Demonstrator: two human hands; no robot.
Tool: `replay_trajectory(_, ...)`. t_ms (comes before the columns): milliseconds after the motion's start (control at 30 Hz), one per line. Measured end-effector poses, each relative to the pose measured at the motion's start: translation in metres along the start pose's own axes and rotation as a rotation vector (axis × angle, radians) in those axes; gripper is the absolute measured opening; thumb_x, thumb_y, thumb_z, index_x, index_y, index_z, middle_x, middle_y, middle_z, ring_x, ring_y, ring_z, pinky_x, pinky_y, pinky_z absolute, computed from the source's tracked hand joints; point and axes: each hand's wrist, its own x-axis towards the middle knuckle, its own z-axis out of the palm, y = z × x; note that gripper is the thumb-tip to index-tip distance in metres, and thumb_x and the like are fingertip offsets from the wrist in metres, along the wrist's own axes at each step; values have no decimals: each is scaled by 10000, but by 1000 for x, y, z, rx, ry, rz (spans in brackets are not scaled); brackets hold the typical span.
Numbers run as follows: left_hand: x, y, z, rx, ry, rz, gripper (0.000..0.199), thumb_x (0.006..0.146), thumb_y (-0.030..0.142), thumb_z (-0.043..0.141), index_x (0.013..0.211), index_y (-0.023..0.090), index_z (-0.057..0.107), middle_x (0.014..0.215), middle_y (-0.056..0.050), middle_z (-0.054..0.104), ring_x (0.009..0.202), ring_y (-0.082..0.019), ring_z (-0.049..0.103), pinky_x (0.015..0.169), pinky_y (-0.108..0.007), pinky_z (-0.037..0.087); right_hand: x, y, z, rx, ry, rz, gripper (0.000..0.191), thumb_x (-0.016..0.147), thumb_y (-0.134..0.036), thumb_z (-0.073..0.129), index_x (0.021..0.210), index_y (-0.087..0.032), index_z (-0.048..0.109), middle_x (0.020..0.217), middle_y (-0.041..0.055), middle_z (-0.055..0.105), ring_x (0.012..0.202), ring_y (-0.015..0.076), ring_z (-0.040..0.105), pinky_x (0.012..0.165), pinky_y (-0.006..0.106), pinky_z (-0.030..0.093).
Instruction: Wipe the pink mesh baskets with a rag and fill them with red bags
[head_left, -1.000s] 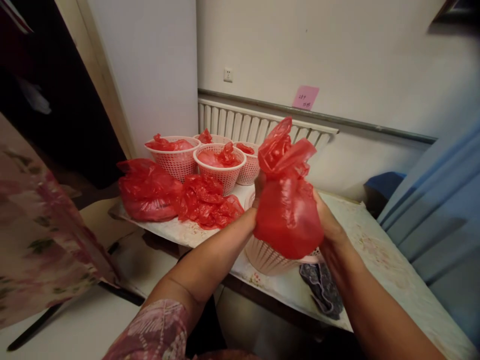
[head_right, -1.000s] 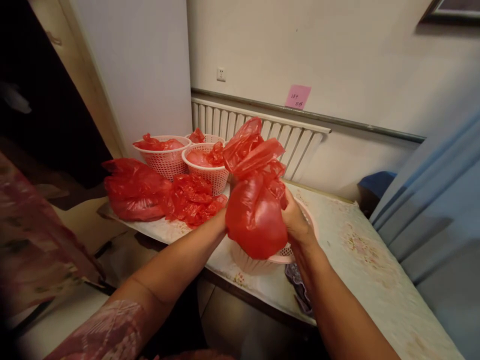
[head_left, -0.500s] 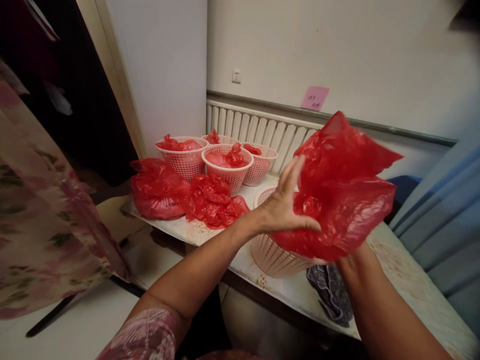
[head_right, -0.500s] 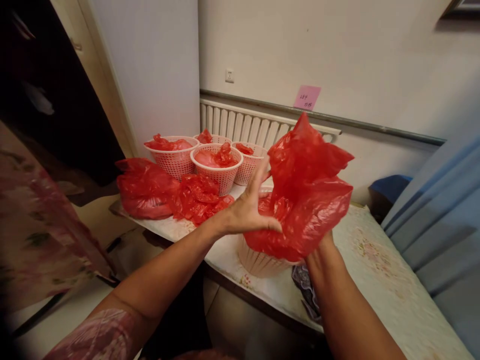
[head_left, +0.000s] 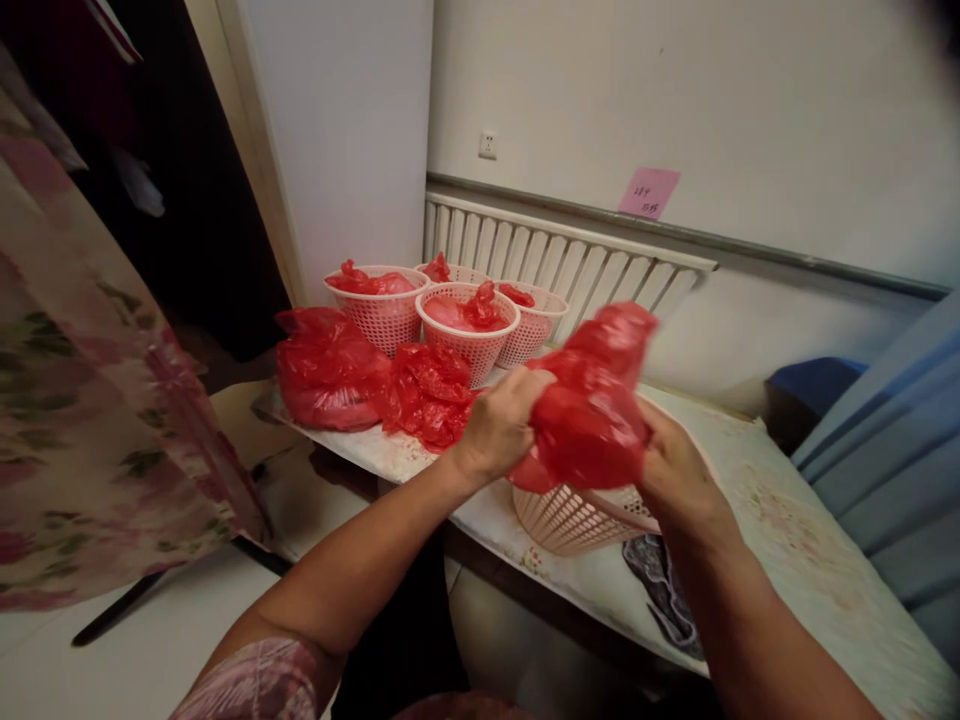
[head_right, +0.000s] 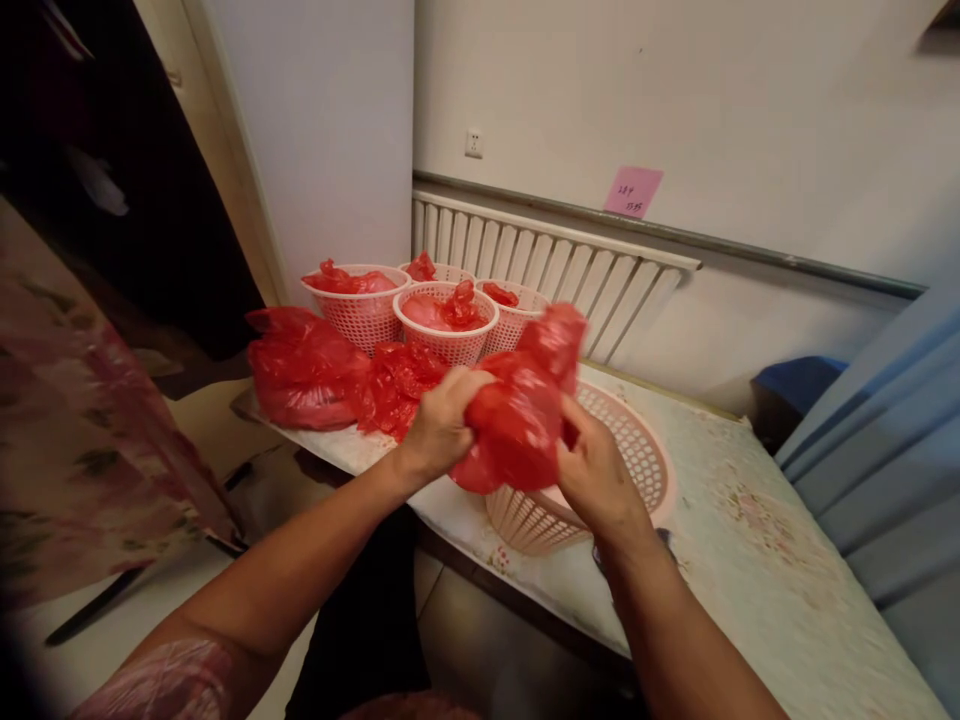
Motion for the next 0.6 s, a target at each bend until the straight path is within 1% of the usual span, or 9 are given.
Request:
replay_trajectory(67, -10, -27, -14, 62, 146, -123, 292, 811, 117, 483, 1080, 213, 541, 1021, -47, 581, 967, -182, 574, 858, -291, 489, -11, -13, 3, -30, 67, -5, 298, 805, -270, 669, 1097, -220, 638, 1079, 42, 674, 977, 187, 630, 857, 326, 525)
replay_trajectory(133, -20, -59, -26, 170, 242, -243, 247, 788, 110, 500, 1010, 208, 547, 979, -43, 573, 948, -188, 562, 848, -295, 481, -27, -22, 10, -68, 137, -22, 239, 820, -252, 641, 1058, -236, 647, 988, 43, 694, 867, 159, 657, 773, 289, 543)
replay_trajectory(167, -25, -76, -31, 233, 259, -299, 243, 790, 106, 488, 1003, 210, 544, 975, -44, 569, 956, -194, 555, 856, -302, 476, -36, -24, 15, -83, 141, -33, 205, 832, -247, 624, 1035, -240, 650, 937, 39, 698, 804, 146, 660, 726, 272, 543)
replay_trajectory(233, -35, -112, -37, 348, 258, -394, 254, 794, 101, 462, 1016, 199, 540, 1003, -57, 565, 981, -208, 543, 879, -317, 466, -53, -21, 31, -95, 41, -49, 156, 850, -228, 595, 994, -241, 654, 842, 20, 693, 707, 125, 650, 663, 243, 528)
replay_trajectory(300, -43, -146, -37, 447, 230, -478, 327, 778, 69, 432, 1069, 176, 533, 1054, -81, 556, 1009, -218, 536, 894, -320, 458, -66, -8, 53, -80, -153, -38, 141, 857, -198, 570, 961, -234, 658, 787, 1, 684, 652, 106, 637, 648, 226, 509)
replay_trajectory(367, -48, -175, -33, 531, 190, -555, 389, 763, 49, 414, 1121, 154, 522, 1084, -99, 548, 1032, -225, 533, 906, -318, 452, -73, 13, 78, -46, -360, 34, 148, 847, -173, 554, 937, -218, 663, 770, -8, 681, 626, 93, 630, 640, 214, 492)
replay_trajectory(400, -50, -187, -29, 561, 169, -584, 410, 757, 43, 411, 1140, 144, 515, 1096, -105, 544, 1043, -226, 532, 912, -313, 449, -75, 25, 90, -29, -437, 94, 155, 839, -168, 550, 932, -209, 667, 772, -8, 681, 621, 90, 627, 634, 208, 485)
replay_trajectory(467, -51, -207, -18, 605, 115, -630, 430, 754, 37, 409, 1162, 134, 505, 1120, -113, 536, 1065, -227, 529, 922, -302, 443, -76, 50, 111, -10, -516, 223, 169, 817, -164, 547, 921, -191, 678, 757, -9, 672, 613, 88, 613, 613, 198, 470)
replay_trajectory(600, -48, -237, 8, 666, -80, -747, 406, 804, 50, 389, 1183, 151, 494, 1178, -113, 527, 1113, -225, 514, 938, -296, 433, -72, 91, 137, -26, -523, 373, 208, 773, -147, 518, 889, -175, 688, 725, -8, 645, 631, 97, 583, 592, 189, 446)
